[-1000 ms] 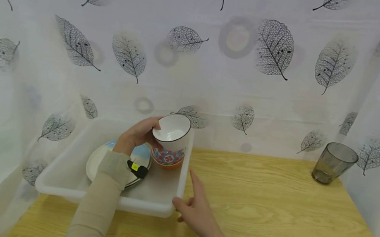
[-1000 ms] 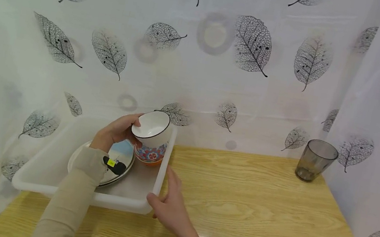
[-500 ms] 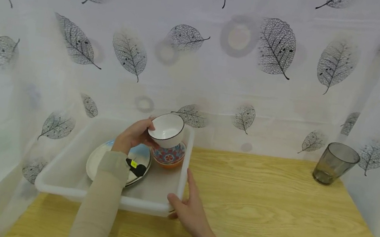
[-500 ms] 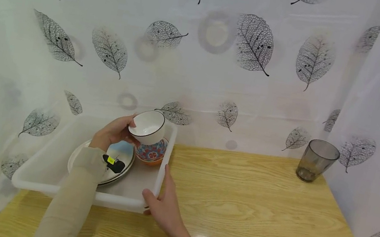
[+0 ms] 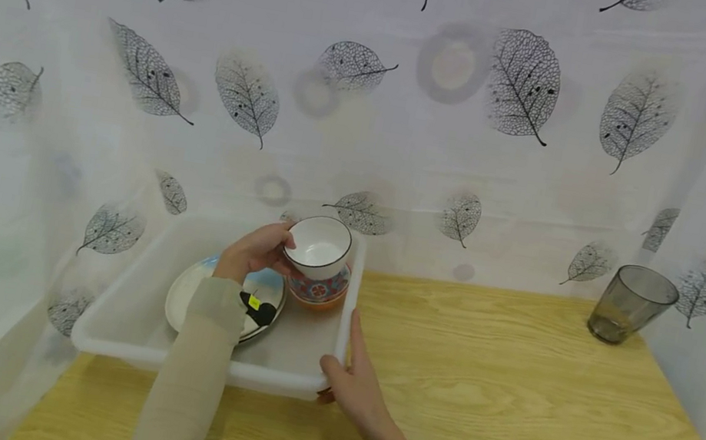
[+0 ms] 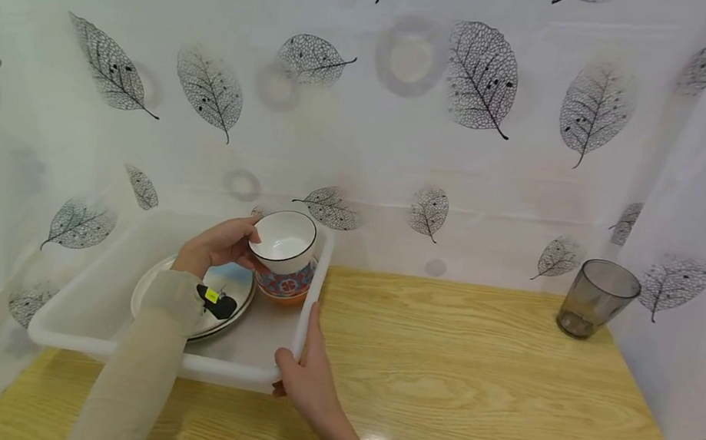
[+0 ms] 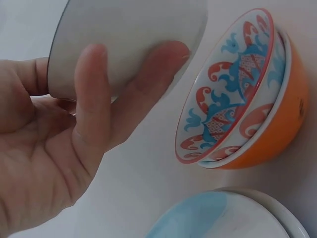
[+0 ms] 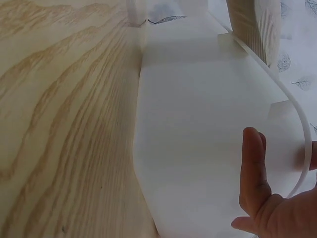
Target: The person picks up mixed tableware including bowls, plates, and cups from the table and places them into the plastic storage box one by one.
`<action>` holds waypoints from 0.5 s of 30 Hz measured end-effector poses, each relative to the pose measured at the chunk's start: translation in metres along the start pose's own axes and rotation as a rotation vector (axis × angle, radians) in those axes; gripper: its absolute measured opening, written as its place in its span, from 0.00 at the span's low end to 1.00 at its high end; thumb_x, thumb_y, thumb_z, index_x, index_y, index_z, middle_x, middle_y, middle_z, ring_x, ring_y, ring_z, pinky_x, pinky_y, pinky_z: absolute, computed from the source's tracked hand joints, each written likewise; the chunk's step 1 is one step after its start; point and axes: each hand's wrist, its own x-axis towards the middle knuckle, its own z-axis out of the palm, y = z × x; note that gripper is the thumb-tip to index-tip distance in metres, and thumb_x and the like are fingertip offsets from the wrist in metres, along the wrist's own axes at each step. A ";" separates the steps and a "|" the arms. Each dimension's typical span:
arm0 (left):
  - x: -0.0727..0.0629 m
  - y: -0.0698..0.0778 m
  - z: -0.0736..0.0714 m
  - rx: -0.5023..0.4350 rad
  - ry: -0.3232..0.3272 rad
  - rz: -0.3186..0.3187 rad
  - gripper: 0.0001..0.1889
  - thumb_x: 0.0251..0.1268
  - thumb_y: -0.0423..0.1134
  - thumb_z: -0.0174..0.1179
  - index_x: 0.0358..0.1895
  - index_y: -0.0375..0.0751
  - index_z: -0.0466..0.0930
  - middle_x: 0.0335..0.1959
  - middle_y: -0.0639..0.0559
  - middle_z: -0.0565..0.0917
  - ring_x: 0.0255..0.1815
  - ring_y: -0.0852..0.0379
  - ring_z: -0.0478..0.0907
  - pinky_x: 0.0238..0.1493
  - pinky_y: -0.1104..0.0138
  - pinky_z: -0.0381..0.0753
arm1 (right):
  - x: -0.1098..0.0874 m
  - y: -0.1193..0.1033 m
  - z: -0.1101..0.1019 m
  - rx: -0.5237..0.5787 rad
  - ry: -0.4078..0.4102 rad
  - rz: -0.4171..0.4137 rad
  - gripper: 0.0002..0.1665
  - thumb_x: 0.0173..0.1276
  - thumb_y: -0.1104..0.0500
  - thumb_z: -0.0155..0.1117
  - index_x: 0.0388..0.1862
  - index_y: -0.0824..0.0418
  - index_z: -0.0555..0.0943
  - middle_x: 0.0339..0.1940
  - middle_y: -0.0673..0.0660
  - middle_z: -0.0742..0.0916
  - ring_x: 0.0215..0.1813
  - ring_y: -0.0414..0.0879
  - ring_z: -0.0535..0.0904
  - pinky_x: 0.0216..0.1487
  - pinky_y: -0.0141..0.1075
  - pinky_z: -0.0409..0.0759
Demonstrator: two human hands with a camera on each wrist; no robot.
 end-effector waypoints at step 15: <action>0.001 -0.005 -0.003 0.069 -0.011 -0.040 0.38 0.69 0.25 0.43 0.81 0.47 0.45 0.72 0.30 0.60 0.37 0.46 0.84 0.32 0.64 0.86 | 0.003 0.003 -0.002 -0.039 -0.043 0.020 0.53 0.69 0.60 0.52 0.82 0.48 0.32 0.75 0.76 0.58 0.27 0.48 0.81 0.29 0.47 0.85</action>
